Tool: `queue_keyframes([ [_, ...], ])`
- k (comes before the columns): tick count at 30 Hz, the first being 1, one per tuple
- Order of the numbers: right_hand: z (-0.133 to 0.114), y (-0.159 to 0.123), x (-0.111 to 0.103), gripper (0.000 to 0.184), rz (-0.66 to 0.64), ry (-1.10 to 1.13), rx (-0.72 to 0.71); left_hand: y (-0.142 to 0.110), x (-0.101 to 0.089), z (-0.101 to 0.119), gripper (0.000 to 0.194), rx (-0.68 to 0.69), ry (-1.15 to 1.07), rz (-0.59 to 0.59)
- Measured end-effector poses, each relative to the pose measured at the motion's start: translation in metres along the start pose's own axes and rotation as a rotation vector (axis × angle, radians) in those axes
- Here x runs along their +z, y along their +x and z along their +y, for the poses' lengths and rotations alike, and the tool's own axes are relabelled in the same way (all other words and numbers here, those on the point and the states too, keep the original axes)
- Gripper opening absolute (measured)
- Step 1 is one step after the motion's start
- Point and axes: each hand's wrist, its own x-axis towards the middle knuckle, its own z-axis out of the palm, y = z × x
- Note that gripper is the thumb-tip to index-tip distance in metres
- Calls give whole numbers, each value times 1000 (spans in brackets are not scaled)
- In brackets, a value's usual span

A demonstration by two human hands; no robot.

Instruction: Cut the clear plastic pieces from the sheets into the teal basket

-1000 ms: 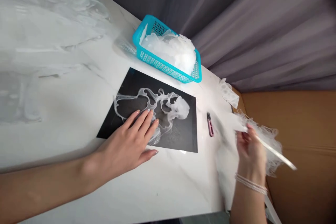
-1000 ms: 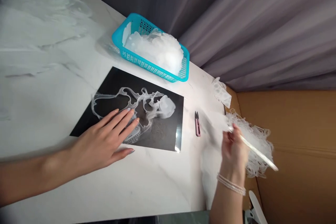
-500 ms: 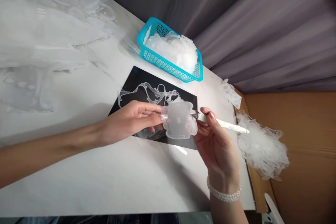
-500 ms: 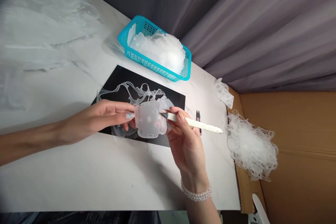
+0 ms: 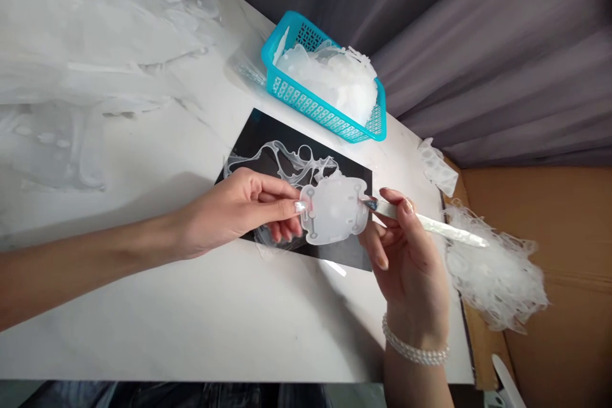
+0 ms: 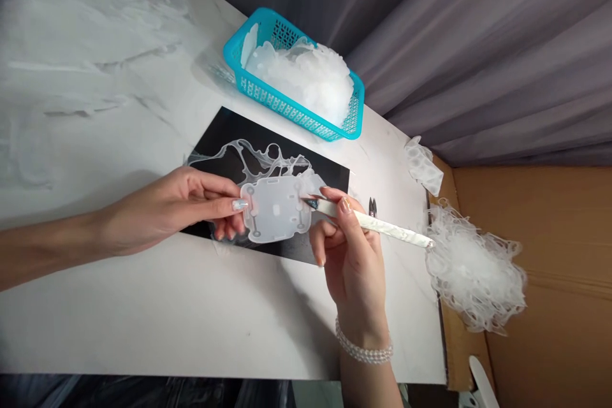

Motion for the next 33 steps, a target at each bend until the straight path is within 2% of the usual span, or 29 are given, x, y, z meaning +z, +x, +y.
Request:
queue_keyframes([
  [3,-3,-4,-5,23,-62,37,-23,0,-3,-2,24,4,-47,5],
  [7,-3,-7,-15,25,-226,92,-89,1,-7,-6,31,65,-171,6],
  [11,-3,-7,-24,34,-323,56,-66,0,-7,-8,34,66,6,50],
  [15,-2,-6,-26,35,-345,50,-41,-1,-6,-10,53,71,146,74],
  [19,-2,-5,-26,36,-350,71,-44,-2,-7,-11,60,79,150,69],
  [26,1,-6,-26,41,-349,142,-25,-1,-3,-5,59,-60,-209,103],
  [33,-2,-7,-24,38,-340,151,15,-3,-2,-5,61,-103,-312,102],
])
